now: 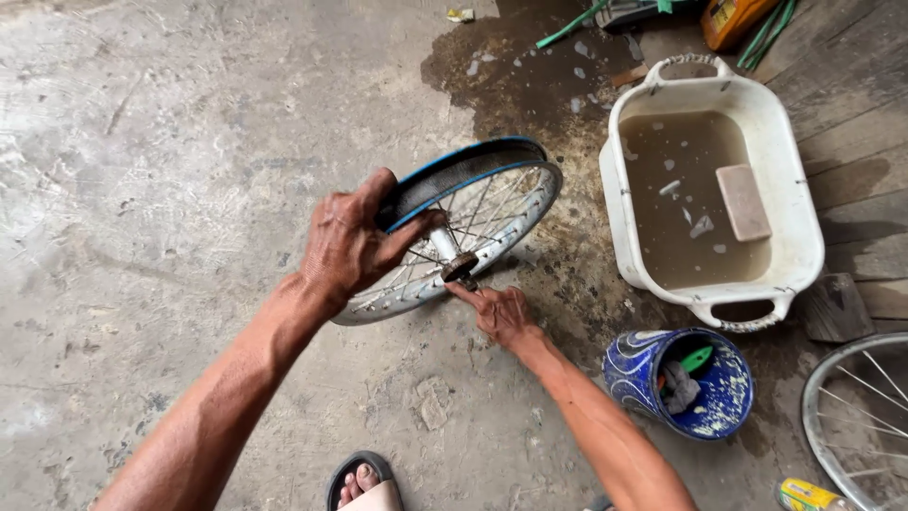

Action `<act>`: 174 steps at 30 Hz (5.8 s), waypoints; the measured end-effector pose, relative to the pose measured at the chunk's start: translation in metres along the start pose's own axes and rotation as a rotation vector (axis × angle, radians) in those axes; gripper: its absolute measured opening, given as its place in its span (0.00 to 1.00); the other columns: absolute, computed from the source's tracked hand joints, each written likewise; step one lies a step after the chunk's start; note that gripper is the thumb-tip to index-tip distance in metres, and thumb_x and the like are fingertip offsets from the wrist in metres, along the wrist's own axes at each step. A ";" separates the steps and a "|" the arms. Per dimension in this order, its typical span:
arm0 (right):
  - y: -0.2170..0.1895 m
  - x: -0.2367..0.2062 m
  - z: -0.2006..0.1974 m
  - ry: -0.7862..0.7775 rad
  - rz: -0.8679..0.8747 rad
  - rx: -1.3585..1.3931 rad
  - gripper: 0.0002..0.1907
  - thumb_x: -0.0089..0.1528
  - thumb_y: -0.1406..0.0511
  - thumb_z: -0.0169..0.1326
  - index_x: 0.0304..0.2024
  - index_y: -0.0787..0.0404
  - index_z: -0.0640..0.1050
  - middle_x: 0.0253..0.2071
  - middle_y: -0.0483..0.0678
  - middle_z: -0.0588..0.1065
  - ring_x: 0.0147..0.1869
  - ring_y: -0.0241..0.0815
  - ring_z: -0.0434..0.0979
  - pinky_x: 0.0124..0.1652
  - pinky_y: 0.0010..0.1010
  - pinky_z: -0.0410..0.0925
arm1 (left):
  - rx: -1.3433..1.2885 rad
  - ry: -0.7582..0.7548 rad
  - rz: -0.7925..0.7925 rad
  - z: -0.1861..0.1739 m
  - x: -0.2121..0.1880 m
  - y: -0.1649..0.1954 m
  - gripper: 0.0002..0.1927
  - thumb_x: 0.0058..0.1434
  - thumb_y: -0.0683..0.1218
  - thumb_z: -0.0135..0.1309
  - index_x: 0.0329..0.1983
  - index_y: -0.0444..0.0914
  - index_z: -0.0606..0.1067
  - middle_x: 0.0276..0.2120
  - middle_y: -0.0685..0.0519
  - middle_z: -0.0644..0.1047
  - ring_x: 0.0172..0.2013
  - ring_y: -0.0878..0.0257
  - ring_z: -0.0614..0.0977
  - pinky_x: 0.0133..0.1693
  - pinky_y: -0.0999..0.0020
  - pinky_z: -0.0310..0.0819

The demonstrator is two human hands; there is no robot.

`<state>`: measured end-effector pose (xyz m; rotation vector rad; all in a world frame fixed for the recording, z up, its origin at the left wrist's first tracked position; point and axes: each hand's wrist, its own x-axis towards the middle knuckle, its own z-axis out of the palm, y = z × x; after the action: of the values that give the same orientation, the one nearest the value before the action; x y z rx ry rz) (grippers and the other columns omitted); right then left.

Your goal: The person holds a bicycle wheel and works on its hub area, manipulating the axle/hub components with the fingers while steadying the wheel with the other hand. The wheel is positioned on the ground next to a basin of soapy water and a bucket, and the person continues working on the hub throughout the episode.

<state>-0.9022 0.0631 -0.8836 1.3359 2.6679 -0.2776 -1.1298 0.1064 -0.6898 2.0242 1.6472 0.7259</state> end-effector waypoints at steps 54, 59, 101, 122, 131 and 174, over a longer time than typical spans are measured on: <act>-0.063 -0.003 -0.015 0.196 0.261 0.608 0.31 0.68 0.69 0.39 0.75 0.61 0.58 0.14 0.44 0.66 0.13 0.37 0.62 0.11 0.30 0.59 | 0.133 -0.159 0.052 -0.003 0.052 0.046 0.18 0.61 0.58 0.60 0.47 0.44 0.77 0.27 0.46 0.82 0.30 0.46 0.83 0.31 0.49 0.74; -0.063 0.003 -0.014 0.131 0.267 0.579 0.30 0.68 0.68 0.41 0.74 0.60 0.59 0.16 0.49 0.71 0.14 0.38 0.63 0.13 0.31 0.59 | 0.153 -0.180 0.046 0.002 0.056 0.046 0.17 0.62 0.57 0.61 0.47 0.44 0.77 0.27 0.46 0.81 0.28 0.46 0.83 0.31 0.49 0.74; -0.013 0.019 -0.007 0.375 -0.010 0.100 0.36 0.51 0.62 0.48 0.64 0.37 0.66 0.34 0.40 0.77 0.29 0.32 0.72 0.27 0.31 0.69 | 0.198 -0.257 0.154 0.014 0.047 0.056 0.20 0.62 0.60 0.58 0.50 0.45 0.76 0.21 0.47 0.79 0.20 0.50 0.79 0.24 0.53 0.72; -0.032 0.022 -0.002 0.470 0.019 -0.087 0.18 0.66 0.66 0.38 0.58 0.48 0.67 0.30 0.52 0.76 0.31 0.43 0.73 0.38 0.42 0.72 | 0.194 -0.341 0.178 0.021 0.059 0.059 0.20 0.60 0.58 0.59 0.54 0.51 0.77 0.29 0.53 0.83 0.23 0.60 0.79 0.28 0.58 0.75; -0.047 0.018 -0.014 0.060 0.130 0.315 0.35 0.64 0.72 0.42 0.75 0.63 0.56 0.13 0.43 0.66 0.12 0.34 0.59 0.09 0.29 0.55 | 0.158 -0.283 0.121 0.012 0.062 0.046 0.20 0.61 0.61 0.60 0.52 0.49 0.78 0.24 0.52 0.82 0.21 0.59 0.80 0.26 0.60 0.74; -0.087 0.017 -0.017 0.105 0.248 0.660 0.31 0.66 0.70 0.37 0.74 0.69 0.60 0.13 0.43 0.64 0.12 0.34 0.59 0.10 0.26 0.54 | 0.111 -0.188 0.104 -0.004 0.046 0.037 0.20 0.61 0.60 0.60 0.51 0.46 0.79 0.21 0.49 0.81 0.20 0.56 0.81 0.25 0.57 0.74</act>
<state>-0.9832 0.0286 -0.8617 1.8702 2.5442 -1.1560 -1.0970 0.1436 -0.6579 2.1954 1.5148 0.4696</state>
